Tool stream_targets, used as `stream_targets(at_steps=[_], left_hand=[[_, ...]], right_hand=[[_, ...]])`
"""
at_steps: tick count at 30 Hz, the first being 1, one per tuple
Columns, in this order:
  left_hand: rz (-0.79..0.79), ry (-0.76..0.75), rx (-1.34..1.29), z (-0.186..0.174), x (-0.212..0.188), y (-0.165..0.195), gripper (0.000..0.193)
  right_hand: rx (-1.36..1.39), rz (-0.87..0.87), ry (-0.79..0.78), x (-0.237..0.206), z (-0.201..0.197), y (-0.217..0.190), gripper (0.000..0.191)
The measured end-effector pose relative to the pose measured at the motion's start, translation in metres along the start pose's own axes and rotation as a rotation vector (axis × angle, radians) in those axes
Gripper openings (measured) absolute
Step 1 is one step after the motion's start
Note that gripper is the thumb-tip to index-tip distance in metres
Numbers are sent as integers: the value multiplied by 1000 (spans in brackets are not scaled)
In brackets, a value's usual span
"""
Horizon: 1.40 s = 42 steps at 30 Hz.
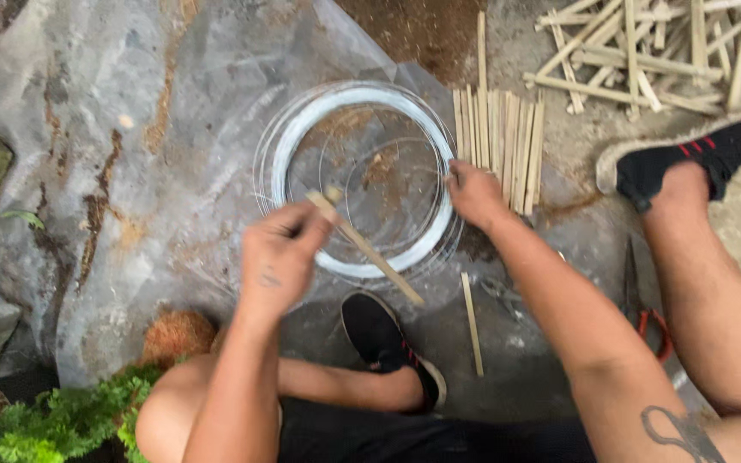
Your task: The person sits on the ground and assembles a frame from short bamboo sticks, joining crossed sticks with thin wire. They twist wire by hand, use pliers to tighten the joins, and cut wire with cutters, adding sticks one at a time to build the structure.
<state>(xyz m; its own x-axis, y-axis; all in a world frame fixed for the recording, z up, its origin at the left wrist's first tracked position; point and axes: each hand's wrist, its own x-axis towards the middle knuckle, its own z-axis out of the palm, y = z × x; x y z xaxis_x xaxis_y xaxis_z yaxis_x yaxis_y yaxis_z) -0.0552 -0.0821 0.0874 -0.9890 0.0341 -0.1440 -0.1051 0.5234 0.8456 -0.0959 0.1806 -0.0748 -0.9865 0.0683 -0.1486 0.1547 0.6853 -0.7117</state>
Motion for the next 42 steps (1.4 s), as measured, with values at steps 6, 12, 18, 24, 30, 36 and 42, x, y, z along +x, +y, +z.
stream_targets(at_steps=[6, 12, 18, 24, 30, 36, 42], left_hand=[[-191, -279, -181, 35, 5, -2, 29], [-187, -412, -124, 57, -13, 2, 36], [-98, -502, -106, 76, -43, 17, 38], [-117, -572, -76, 79, -61, 27, 37], [-153, -593, -101, 76, -66, 32, 37], [-127, -641, -159, 76, -69, 29, 39], [-141, -653, -147, 74, -70, 27, 38]], right_hand=[[302, 108, -361, 4, 7, -11, 26], [1304, 309, -298, -103, -48, -6, 16], [1179, 92, -256, -167, -62, -7, 18], [1054, 121, -139, -189, -60, -5, 16], [1381, 166, -289, -189, -68, -6, 33], [1326, 269, -351, -187, -59, -4, 34], [1190, 214, -246, -193, -49, -1, 34]])
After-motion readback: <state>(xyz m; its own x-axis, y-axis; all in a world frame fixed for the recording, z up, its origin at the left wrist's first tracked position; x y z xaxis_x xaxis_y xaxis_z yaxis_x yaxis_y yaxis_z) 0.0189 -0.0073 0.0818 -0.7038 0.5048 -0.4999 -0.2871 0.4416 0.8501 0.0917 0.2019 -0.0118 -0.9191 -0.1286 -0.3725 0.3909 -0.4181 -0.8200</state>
